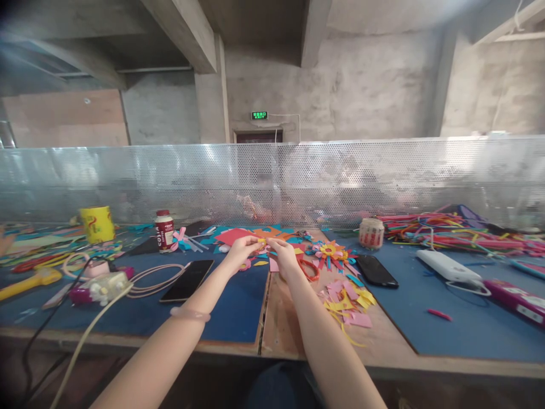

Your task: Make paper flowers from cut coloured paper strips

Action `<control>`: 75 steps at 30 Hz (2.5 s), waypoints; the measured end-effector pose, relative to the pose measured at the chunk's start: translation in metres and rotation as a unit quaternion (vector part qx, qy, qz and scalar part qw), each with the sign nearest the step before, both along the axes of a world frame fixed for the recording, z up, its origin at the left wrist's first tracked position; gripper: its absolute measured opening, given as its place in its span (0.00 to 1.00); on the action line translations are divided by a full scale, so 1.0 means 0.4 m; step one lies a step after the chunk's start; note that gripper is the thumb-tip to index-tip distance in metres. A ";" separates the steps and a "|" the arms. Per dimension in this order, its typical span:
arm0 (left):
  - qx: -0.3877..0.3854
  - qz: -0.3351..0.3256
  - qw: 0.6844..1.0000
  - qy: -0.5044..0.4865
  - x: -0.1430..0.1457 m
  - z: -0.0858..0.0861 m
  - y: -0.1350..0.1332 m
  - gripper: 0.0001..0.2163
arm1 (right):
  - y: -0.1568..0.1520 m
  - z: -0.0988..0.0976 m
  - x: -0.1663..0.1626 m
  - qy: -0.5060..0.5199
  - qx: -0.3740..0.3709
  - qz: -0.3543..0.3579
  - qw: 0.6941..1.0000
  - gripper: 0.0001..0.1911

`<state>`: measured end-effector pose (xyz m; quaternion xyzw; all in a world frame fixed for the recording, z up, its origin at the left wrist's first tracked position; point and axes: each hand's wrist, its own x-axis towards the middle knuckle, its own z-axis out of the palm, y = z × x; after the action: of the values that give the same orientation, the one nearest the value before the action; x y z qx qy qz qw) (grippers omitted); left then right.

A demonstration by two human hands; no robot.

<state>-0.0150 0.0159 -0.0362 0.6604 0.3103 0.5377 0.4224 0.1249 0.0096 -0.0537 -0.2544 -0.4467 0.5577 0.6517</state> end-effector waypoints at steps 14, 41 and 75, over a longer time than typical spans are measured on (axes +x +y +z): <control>0.004 -0.007 1.000 0.002 -0.002 -0.012 0.016 0.10 | -0.007 0.001 -0.002 0.014 0.000 -0.011 1.000 0.10; 0.066 0.050 0.996 -0.016 -0.011 0.004 0.006 0.19 | -0.005 0.006 0.023 -0.181 0.030 -0.059 0.981 0.08; -0.140 -0.019 0.978 -0.152 0.013 0.009 -0.003 0.14 | -0.031 0.009 -0.010 -0.088 0.022 0.011 0.996 0.10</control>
<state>-0.0096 0.0148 -0.0326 0.5117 0.3017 0.5747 0.5629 0.1211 -0.0026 -0.0501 -0.2830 -0.5169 0.5308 0.6091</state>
